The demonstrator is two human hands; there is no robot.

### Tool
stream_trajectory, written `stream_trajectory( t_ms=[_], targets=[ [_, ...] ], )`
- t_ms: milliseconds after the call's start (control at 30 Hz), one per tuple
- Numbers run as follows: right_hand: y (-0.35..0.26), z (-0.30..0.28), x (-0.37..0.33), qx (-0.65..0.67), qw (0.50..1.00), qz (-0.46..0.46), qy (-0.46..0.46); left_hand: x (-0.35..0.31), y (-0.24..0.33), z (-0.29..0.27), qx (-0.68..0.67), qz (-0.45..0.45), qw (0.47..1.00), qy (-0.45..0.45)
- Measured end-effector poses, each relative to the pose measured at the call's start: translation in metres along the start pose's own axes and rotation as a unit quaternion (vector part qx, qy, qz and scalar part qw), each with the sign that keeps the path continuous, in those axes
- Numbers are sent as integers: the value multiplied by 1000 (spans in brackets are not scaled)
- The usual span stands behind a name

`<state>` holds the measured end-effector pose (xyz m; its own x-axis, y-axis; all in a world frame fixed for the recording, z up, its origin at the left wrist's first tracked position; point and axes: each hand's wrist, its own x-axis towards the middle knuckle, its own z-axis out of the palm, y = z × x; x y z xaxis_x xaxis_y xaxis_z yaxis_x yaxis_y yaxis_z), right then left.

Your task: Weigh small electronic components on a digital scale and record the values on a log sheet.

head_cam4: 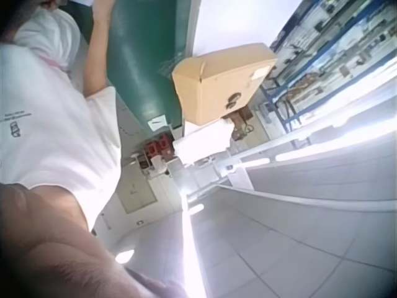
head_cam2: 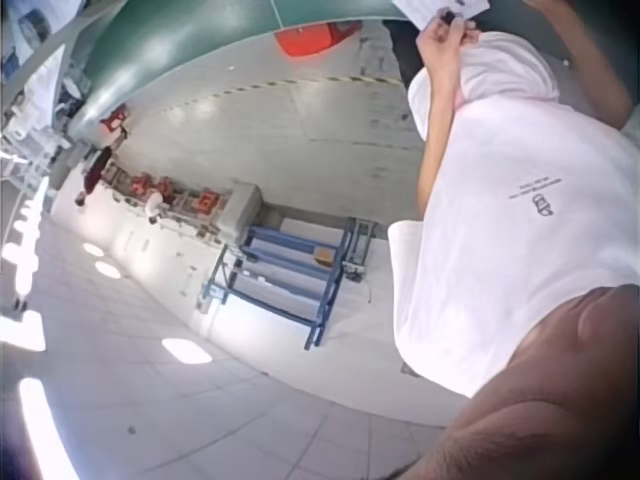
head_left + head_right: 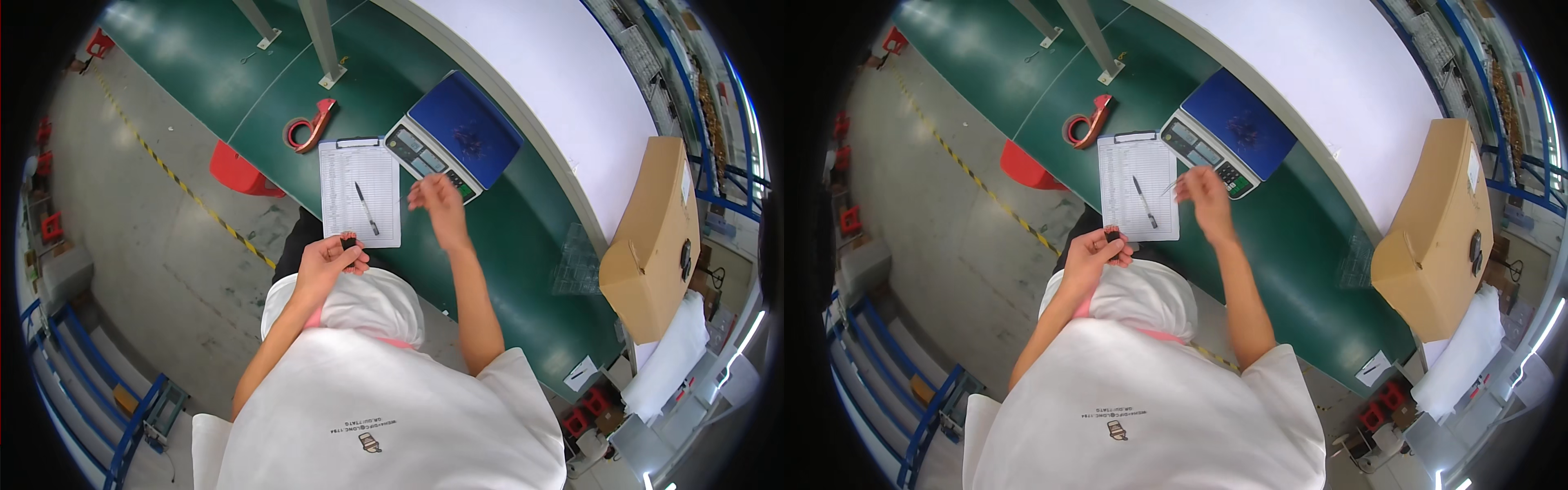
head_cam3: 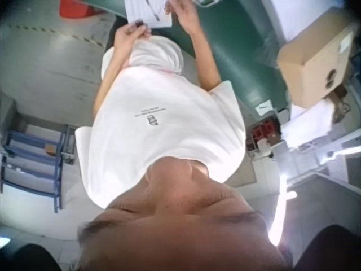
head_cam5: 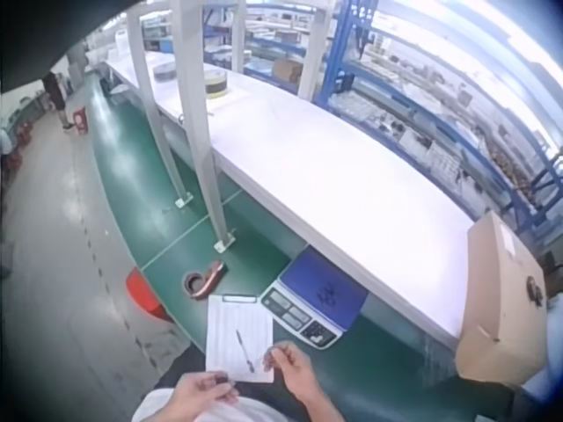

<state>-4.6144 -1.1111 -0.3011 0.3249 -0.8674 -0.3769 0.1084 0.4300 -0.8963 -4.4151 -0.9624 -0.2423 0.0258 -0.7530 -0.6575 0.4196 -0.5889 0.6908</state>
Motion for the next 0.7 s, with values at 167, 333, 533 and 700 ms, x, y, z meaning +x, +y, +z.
stream_trajectory(
  t_ms=[167, 333, 533, 700],
  targets=[
    [11, -93, 98, -275, 941, -114, 161, -2, 4, 3, -5, -3, 1000, -1],
    [9, -133, 133, -431, 862, -155, 217, 1, -2, 1, -21, -9, 1000, 2],
    [13, -40, 39, -249, 967, -50, 18, 4, -2, 5, -20, -17, 1000, 13],
    [1, 39, -59, -73, 976, 128, -159, 6, 9, 17, 8, -16, 999, -30]
  ],
)
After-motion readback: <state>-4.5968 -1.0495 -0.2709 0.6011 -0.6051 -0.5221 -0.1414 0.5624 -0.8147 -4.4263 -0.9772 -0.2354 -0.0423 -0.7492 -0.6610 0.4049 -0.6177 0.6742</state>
